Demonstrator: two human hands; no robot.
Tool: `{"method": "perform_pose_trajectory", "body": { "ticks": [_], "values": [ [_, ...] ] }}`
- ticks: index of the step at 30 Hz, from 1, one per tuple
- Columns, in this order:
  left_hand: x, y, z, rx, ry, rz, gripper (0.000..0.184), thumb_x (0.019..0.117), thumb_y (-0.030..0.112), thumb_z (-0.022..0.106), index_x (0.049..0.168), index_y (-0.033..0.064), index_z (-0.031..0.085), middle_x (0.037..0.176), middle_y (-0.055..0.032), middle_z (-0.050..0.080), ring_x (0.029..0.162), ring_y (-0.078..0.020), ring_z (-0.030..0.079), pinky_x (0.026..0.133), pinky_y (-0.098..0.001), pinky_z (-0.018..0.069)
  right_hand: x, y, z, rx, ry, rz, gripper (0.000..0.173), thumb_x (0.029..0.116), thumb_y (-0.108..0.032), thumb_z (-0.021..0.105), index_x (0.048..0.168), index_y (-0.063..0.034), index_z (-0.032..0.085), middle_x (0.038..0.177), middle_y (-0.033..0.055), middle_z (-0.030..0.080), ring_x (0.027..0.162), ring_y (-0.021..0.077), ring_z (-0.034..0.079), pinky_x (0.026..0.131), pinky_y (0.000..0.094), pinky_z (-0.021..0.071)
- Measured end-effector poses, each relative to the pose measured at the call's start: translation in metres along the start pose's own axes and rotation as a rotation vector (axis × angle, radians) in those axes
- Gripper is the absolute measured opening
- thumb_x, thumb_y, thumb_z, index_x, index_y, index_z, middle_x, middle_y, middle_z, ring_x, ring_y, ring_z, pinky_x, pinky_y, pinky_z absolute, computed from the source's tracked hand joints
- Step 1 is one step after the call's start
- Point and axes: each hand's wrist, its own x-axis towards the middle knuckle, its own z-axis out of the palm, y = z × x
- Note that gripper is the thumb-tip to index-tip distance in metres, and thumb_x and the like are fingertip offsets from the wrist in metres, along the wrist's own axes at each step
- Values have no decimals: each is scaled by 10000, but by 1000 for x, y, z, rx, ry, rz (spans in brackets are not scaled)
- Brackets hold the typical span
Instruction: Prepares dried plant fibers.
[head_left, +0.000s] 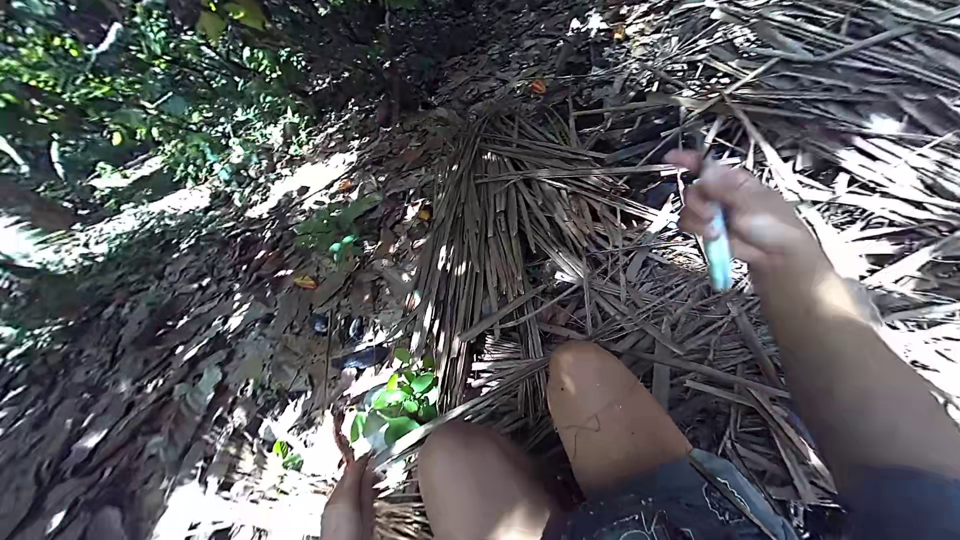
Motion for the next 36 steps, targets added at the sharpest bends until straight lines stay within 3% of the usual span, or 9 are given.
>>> {"method": "perform_pose_trajectory", "body": {
  "ticks": [4,7,11,13,17,21,24,28,36],
  "values": [
    [30,147,4,-449,-126,199,417,1078,204,395,1398,8,579,1155,-151,683,895,-186,664,834,-395,558,-62,61,134,-293,-572,312,616,1063,-198,508,1620,-136,249,865,61,613,627,74,521,582,255,467],
    [30,199,-2,-797,-269,246,491,1090,310,308,1336,19,616,1004,43,639,813,18,563,757,-175,488,-81,64,168,-263,-779,332,561,1077,-228,489,1601,-138,311,905,41,586,658,42,487,598,216,430],
    [25,222,-8,-1097,-364,85,325,1083,160,331,1117,55,637,760,106,586,623,25,541,595,-143,482,-87,72,162,-47,-911,324,498,1062,-195,497,1532,-70,393,871,-40,594,598,-47,444,531,133,377],
    [23,225,-9,-1088,-356,87,277,1082,126,377,1157,38,628,733,94,586,585,22,536,564,-145,479,-92,76,162,8,-980,331,501,1056,-168,499,1540,-92,392,822,-44,553,582,-30,436,520,149,372],
    [13,212,-4,-959,-331,159,249,1073,156,411,937,95,612,623,123,503,505,41,463,497,-131,414,-64,63,137,-11,-696,166,409,1040,-149,492,1433,-46,533,717,-102,533,544,-65,438,505,113,390],
    [2,202,-2,-1082,-403,142,267,1073,152,402,934,120,628,620,126,502,480,57,419,460,-110,366,-17,47,105,101,-405,-80,413,1042,-136,451,1450,-97,504,672,-143,509,523,-43,470,487,127,423],
    [5,206,-3,-1107,-368,125,284,1075,149,396,934,111,640,614,123,500,479,51,422,463,-115,370,-53,53,129,61,-572,94,460,1030,-182,488,1488,-135,481,662,-77,527,513,-12,492,485,156,450],
    [9,209,-8,-1078,-337,129,258,1063,144,401,943,113,628,638,124,519,491,52,430,471,-118,383,-94,69,165,17,-967,308,440,1058,-168,493,1468,-13,459,797,-43,541,592,-29,433,536,159,377],
    [-22,131,0,-790,-218,97,261,1066,147,407,935,123,631,635,150,509,512,70,427,494,-119,382,30,18,76,139,-371,-174,333,1056,-180,412,1362,-139,537,646,-165,476,506,-45,450,484,135,415]
  ]
}}
